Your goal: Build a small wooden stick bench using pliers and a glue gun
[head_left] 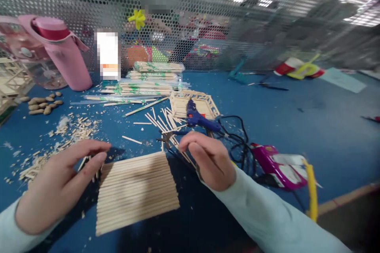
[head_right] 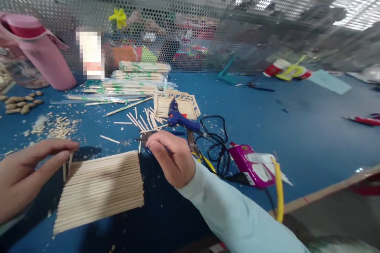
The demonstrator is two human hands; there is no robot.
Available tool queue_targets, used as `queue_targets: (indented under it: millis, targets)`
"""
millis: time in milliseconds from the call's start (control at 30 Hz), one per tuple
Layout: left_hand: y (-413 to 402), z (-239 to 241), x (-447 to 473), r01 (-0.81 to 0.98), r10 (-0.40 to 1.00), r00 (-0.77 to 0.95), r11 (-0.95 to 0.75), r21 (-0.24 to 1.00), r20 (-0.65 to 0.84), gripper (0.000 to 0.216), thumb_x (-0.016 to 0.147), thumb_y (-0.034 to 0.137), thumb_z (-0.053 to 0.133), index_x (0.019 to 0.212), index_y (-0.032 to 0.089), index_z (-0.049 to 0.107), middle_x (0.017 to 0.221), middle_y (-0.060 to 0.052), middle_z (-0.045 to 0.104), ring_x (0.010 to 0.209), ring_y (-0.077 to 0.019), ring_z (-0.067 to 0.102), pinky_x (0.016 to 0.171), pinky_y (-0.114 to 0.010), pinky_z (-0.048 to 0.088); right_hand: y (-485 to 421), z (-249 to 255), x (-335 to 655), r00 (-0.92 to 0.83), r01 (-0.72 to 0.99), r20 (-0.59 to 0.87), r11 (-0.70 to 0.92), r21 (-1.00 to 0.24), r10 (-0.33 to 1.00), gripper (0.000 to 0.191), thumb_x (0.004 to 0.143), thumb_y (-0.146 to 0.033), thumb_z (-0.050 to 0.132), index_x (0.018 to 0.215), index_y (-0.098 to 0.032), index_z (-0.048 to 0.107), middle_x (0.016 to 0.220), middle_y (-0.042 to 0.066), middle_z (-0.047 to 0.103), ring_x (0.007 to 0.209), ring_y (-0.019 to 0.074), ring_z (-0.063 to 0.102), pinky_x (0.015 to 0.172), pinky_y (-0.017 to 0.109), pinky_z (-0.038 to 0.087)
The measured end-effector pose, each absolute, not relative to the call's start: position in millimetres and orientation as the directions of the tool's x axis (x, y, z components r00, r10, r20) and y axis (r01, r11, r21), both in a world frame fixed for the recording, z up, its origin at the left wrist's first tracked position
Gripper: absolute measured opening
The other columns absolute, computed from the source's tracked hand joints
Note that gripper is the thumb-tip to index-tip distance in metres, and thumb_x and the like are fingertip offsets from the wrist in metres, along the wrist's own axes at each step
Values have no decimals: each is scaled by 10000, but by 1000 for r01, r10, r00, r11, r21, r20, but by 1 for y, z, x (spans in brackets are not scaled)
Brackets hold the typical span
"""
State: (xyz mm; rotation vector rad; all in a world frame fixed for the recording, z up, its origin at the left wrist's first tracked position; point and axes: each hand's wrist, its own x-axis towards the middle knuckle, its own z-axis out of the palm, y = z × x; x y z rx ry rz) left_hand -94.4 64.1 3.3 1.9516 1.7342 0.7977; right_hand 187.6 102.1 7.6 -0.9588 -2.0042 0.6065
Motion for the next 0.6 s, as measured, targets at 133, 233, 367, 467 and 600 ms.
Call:
queue_targets:
  millis: [133, 233, 367, 467, 600]
  targets:
    - [108, 20, -68, 712, 924, 352, -161, 684, -149, 363, 775, 513, 455, 792, 257, 711, 773, -25, 704, 686, -198, 612, 620, -259, 458, 108, -3, 185, -391, 343, 390, 525, -779, 834, 396, 911, -264, 316, 575, -180, 507, 537, -3, 520, 511, 101, 503, 518, 224, 412]
    - [129, 15, -50, 680, 763, 479, -9, 733, -434, 367, 726, 510, 533, 566, 201, 651, 446, 14, 527, 413, -118, 425, 421, -219, 326, 110, -8, 186, -314, 288, 338, 428, -856, 887, 415, 899, -340, 333, 560, -177, 509, 524, 0, 518, 492, 102, 499, 490, 224, 406]
    - [134, 10, -46, 535, 625, 572, 205, 819, -531, 344, 632, 489, 654, 550, 155, 634, 405, 40, 461, 373, -70, 312, 379, -199, 238, 112, -13, 190, -289, 219, 330, 398, -891, 899, 463, 882, -478, 340, 597, -171, 538, 535, 7, 532, 495, 111, 508, 495, 240, 414]
    - [121, 20, -54, 482, 723, 532, 169, 860, -440, 354, 626, 501, 658, 604, 149, 639, 473, 28, 520, 417, -82, 382, 424, -208, 304, 117, -11, 191, -237, 138, 331, 369, -919, 913, 502, 834, -584, 375, 613, -167, 547, 527, 4, 525, 485, 110, 493, 486, 243, 406]
    - [92, 31, -56, 351, 926, 348, 17, 936, -147, 350, 666, 512, 614, 709, 164, 614, 582, 36, 546, 535, -99, 449, 552, -227, 379, 124, 1, 183, -110, -37, 272, 270, -962, 956, 552, 735, -707, 413, 615, -177, 507, 525, -11, 498, 463, 96, 455, 456, 229, 389]
